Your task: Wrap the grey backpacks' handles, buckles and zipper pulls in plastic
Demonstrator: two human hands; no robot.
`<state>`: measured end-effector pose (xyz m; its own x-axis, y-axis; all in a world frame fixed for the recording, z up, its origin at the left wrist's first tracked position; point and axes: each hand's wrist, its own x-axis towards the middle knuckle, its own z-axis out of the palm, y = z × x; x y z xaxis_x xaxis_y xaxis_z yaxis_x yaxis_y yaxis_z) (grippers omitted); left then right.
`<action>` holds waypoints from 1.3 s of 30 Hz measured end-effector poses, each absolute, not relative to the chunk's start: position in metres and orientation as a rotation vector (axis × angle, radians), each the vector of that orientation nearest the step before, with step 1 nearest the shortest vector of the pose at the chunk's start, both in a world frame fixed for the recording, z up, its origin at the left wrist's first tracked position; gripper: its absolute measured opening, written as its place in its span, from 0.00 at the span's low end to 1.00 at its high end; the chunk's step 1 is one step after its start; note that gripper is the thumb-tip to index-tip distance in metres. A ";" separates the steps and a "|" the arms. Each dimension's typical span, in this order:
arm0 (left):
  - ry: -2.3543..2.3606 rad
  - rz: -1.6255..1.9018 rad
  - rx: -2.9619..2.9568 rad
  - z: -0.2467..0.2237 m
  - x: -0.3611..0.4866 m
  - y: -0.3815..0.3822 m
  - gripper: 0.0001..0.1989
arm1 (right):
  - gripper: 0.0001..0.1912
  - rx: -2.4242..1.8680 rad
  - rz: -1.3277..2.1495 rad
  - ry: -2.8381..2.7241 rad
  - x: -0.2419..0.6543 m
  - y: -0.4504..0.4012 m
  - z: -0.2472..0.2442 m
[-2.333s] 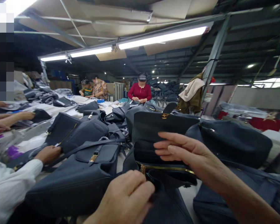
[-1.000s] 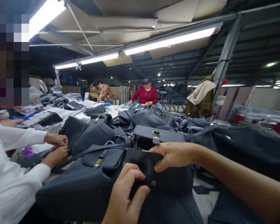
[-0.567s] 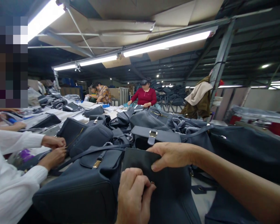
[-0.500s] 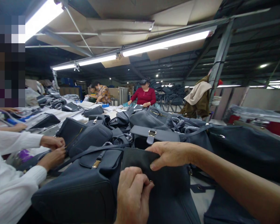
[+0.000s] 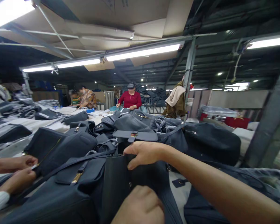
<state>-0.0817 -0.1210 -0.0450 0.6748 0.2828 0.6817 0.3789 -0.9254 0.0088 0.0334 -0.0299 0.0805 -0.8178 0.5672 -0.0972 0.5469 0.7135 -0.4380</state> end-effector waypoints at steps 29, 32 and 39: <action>-0.950 -0.437 -2.756 0.071 -0.011 -0.024 0.12 | 0.23 -0.694 1.082 -0.708 0.118 -0.021 -0.043; -0.998 -0.495 -2.870 0.048 -0.010 -0.010 0.15 | 0.24 -0.645 1.085 -0.715 0.122 -0.023 -0.045; -1.183 -1.185 -2.974 0.020 -0.016 -0.016 0.11 | 0.16 -0.681 1.059 -0.876 0.134 -0.030 -0.059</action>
